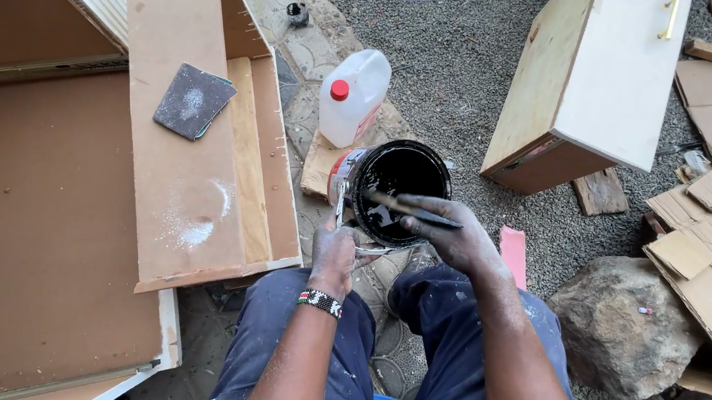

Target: The person stirs a can of black paint with a stick while sitting on a low stool. They then pick up a sanding block and sand the edges and surfaces of a wooden drawer front.

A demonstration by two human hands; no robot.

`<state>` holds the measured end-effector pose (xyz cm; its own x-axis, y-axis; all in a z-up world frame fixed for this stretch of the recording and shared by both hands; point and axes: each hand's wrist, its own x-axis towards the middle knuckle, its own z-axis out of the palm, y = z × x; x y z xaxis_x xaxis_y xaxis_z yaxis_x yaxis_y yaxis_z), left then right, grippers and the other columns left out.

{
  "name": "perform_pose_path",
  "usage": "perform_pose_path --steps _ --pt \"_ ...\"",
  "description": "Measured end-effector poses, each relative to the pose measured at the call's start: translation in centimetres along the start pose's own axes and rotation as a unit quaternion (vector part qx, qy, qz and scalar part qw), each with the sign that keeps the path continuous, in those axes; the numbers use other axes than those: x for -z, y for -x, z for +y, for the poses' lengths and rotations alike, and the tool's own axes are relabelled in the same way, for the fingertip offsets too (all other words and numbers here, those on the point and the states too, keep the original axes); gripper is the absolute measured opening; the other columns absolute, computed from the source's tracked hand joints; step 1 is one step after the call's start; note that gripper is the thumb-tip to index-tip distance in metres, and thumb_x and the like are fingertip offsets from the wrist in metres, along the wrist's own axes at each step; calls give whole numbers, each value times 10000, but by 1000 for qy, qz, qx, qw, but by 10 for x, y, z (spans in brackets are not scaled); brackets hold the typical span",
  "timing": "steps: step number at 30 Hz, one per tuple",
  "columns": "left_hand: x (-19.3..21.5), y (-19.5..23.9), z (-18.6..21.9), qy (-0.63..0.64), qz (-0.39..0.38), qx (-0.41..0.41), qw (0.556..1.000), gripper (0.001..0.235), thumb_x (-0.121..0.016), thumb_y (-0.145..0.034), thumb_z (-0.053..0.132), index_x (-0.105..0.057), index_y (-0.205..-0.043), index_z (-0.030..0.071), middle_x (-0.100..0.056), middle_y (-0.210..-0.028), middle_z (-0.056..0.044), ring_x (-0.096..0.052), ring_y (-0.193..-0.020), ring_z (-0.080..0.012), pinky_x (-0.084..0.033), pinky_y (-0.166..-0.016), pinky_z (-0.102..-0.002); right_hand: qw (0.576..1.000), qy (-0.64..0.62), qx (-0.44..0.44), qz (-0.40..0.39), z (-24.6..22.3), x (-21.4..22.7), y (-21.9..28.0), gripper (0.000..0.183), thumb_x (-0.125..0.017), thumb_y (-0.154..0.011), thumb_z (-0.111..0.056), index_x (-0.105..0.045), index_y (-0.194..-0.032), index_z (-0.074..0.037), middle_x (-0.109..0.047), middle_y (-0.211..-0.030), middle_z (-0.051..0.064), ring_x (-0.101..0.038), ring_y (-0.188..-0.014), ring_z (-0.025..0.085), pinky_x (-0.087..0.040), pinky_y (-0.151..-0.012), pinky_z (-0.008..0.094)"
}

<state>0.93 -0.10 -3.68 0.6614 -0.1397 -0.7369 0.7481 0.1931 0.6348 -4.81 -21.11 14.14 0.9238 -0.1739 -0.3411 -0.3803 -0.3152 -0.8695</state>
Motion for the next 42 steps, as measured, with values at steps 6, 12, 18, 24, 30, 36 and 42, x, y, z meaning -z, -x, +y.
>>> perform_pose_path --steps 6,12,18,24,30,36,42 --pt "0 1 2 -29 13 -19 999 1078 -560 -819 -63 -513 -1836 291 -675 -1459 -216 -855 -824 -515 -773 -789 -635 997 -26 -36 57 18 15 -6 450 -914 -1030 -285 -904 -1442 -104 -870 -1376 286 -841 -1219 390 -662 -1048 551" --pt "-11 33 33 -28 6 -33 999 980 -533 -881 -62 -542 -1821 212 -679 -1481 -239 -856 -882 -532 -767 -833 -589 987 -51 -51 147 23 19 -8 384 -913 -1055 -391 -913 -1423 -280 -886 -1197 53 -823 -1141 132 -665 -1008 363" --pt "3 -10 4 -7 -1 -43 999 971 -481 -886 -118 -576 -1788 228 -701 -1421 -164 -851 -964 -608 -772 -848 -613 982 45 -35 180 39 13 -5 408 -858 -1083 -399 -874 -1448 -216 -871 -1290 170 -828 -1267 398 -652 -1088 555" --pt "-13 36 43 18 -21 -41 999 996 -469 -875 -115 -554 -1791 268 -701 -1586 -141 -839 -1026 -628 -770 -862 -630 984 -8 -55 171 7 5 1 402 -846 -1060 -399 -892 -1442 -286 -876 -1337 112 -838 -1284 295 -642 -1094 499" --pt "4 -12 8 25 -21 -55 998 979 -457 -855 -138 -608 -1736 261 -735 -1493 -124 -832 -982 -649 -769 -838 -652 990 -39 -19 132 9 -10 13 374 -799 -1026 -271 -914 -1351 -127 -876 -1220 181 -816 -1158 268 -666 -1042 481" --pt "22 -50 -12 18 -10 -90 996 967 -474 -836 -128 -647 -1706 256 -771 -1480 -117 -842 -866 -615 -778 -734 -640 994 25 -9 109 18 -6 27 389 -777 -1081 -225 -878 -1438 -109 -887 -1280 252 -850 -1226 412 -663 -1035 566" --pt "23 -54 -16 -9 -11 -126 992 1029 -500 -803 -145 -633 -1740 259 -736 -1455 -131 -867 -778 -503 -800 -695 -582 982 43 62 173 27 -2 45 414 -809 -1098 -279 -845 -1458 -77 -851 -1252 307 -825 -1217 510 -670 -993 607"
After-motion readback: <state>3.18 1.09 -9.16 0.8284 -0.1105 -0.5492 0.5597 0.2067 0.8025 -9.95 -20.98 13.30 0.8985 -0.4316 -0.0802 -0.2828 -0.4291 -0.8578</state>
